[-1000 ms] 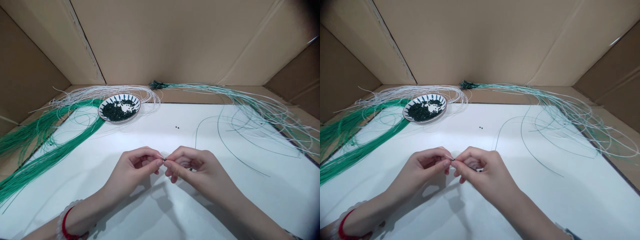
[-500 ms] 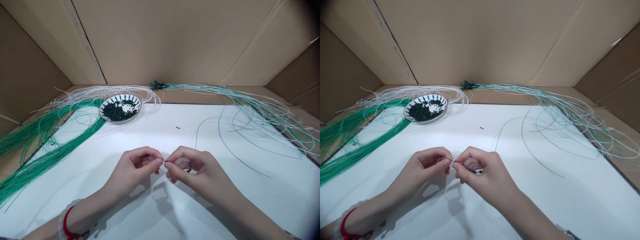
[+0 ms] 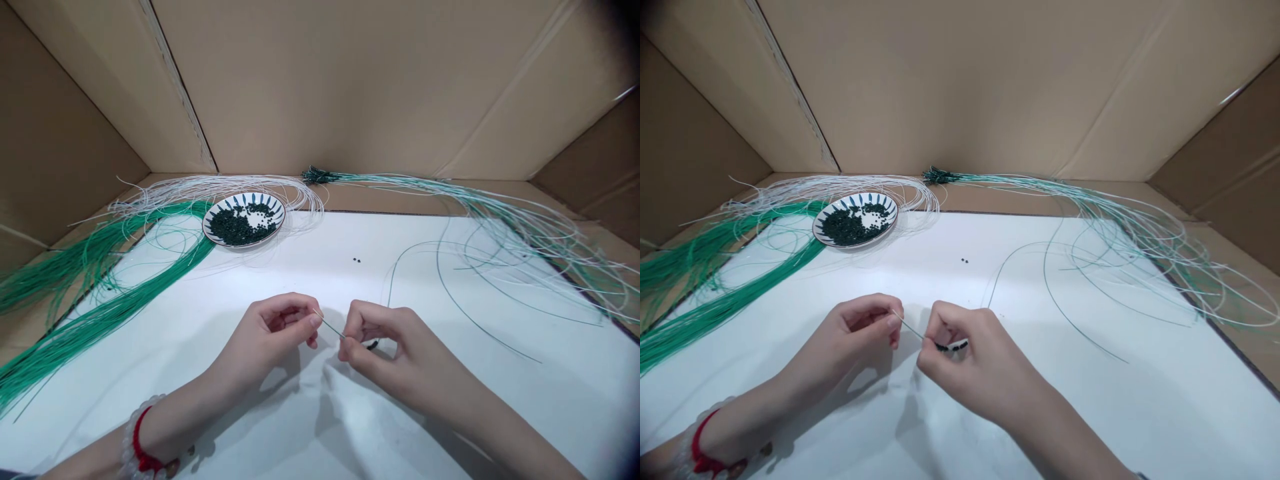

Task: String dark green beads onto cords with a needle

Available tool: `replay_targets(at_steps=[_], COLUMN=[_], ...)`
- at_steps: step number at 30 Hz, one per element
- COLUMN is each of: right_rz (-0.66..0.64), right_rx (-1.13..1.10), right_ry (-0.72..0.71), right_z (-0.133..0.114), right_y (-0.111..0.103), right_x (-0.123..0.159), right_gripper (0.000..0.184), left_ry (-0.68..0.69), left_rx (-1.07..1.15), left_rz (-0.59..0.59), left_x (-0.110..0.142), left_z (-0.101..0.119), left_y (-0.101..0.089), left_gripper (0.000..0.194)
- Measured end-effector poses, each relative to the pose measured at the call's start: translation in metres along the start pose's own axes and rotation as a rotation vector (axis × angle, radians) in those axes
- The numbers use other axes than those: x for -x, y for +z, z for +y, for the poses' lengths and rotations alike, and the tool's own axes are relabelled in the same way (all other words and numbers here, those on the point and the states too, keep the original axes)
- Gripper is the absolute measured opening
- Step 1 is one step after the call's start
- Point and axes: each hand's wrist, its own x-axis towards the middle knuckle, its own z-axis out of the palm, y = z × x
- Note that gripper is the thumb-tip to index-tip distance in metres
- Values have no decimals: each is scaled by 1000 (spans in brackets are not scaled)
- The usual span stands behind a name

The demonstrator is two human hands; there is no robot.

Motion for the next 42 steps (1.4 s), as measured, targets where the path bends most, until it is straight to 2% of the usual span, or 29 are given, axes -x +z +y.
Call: replay_targets(at_steps=[4,6,9,14,18,22,27,35,42], right_rz=[-2,-1,-10,123,153,198,302,248,277], right_rx=[122,30,-145,-254,-242,-198,-142,-81,-46], right_ry=[53,29,20,-41,-116,-146,-220,-303,-356], right_z=[-2,-3,-4,-8,-12,-9,-1,2,4], right_y=[-11,-10,-1,6,2,3,6,7,9], right_x=[1,0,-3,-2,1,0,1,1,-1], right_gripper=[8,17,11,19,24,19,12,13,15], left_ry=[-28,-43,-47,28,31,22,37,69,62], left_rx=[4,39,95,127,208,287,260,175,153], left_rz=[31,17,2,2,-16,-50,-34,-8,-20], left_x=[-1,-1,-1,-2,-2,-1,-1,1,1], left_z=[-2,-4,-6,-7,-8,-10,-10,-7,-6], left_y=[2,3,1,-2,-2,-1,-1,-1,0], left_gripper=[12,12,11,3,8,11,12,17,15])
